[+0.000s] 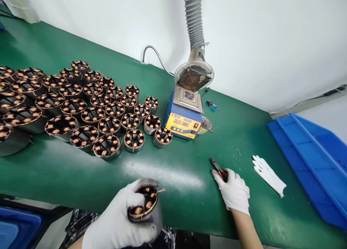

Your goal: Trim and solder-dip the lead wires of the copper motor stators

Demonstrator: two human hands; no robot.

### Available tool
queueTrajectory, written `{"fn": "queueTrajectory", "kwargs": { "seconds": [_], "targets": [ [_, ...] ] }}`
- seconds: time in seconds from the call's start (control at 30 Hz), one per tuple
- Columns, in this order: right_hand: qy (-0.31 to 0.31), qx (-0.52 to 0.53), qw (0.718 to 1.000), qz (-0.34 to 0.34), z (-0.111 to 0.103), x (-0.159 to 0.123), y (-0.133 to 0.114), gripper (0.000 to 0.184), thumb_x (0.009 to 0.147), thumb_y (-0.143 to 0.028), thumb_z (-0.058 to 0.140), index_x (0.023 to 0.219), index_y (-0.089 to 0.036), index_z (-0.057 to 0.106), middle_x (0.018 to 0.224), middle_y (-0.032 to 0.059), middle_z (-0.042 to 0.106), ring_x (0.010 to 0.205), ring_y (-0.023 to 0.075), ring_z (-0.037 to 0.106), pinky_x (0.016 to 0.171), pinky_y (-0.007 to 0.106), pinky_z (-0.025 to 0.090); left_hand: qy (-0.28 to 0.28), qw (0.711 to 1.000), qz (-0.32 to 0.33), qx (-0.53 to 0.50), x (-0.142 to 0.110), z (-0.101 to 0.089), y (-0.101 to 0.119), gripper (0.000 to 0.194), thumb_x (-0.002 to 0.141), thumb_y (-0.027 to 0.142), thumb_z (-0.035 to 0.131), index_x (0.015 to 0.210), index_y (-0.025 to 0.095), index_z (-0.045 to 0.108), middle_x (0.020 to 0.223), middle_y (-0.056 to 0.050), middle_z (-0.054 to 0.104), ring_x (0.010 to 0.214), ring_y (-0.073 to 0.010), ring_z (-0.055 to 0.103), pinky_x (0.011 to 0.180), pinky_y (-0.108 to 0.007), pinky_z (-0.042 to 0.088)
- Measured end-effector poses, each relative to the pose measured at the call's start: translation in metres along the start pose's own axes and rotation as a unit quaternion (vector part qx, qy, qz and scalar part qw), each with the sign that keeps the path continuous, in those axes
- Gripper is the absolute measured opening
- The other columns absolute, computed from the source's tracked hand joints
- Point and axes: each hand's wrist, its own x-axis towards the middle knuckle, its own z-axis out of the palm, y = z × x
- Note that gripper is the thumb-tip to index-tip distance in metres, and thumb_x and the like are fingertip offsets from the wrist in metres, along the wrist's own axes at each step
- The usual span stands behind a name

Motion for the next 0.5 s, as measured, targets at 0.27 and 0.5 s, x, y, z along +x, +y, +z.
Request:
{"fn": "queueTrajectory", "kwargs": {
  "seconds": [0.27,0.5],
  "targets": [
    [-0.039,0.365,0.879,-0.305,-0.055,-0.062,-0.085,0.015,0.091,-0.029,0.041,0.096,-0.022,0.054,0.085,0.0053,0.065,0.076,0.0178,0.063,0.068,0.029,0.053,0.007,0.894,-0.215,-0.392,-0.014,0.010,0.035,0.056,0.054,0.058,0.073,0.098,0.024,0.066,0.085,-0.006,0.070,0.075,-0.0215,0.064,0.068,-0.032,0.051],
    [0.023,0.359,0.806,-0.471,-0.088,-0.063,-0.118,0.038,0.096,-0.039,0.019,0.114,-0.018,0.046,0.088,0.0093,0.062,0.082,0.0211,0.060,0.075,0.039,0.051,0.048,0.981,-0.182,-0.049,-0.048,0.012,-0.036,0.048,0.083,0.054,0.029,0.110,0.028,0.060,0.095,-0.006,0.071,0.087,-0.0277,0.066,0.078,-0.045,0.054]
  ]
}}
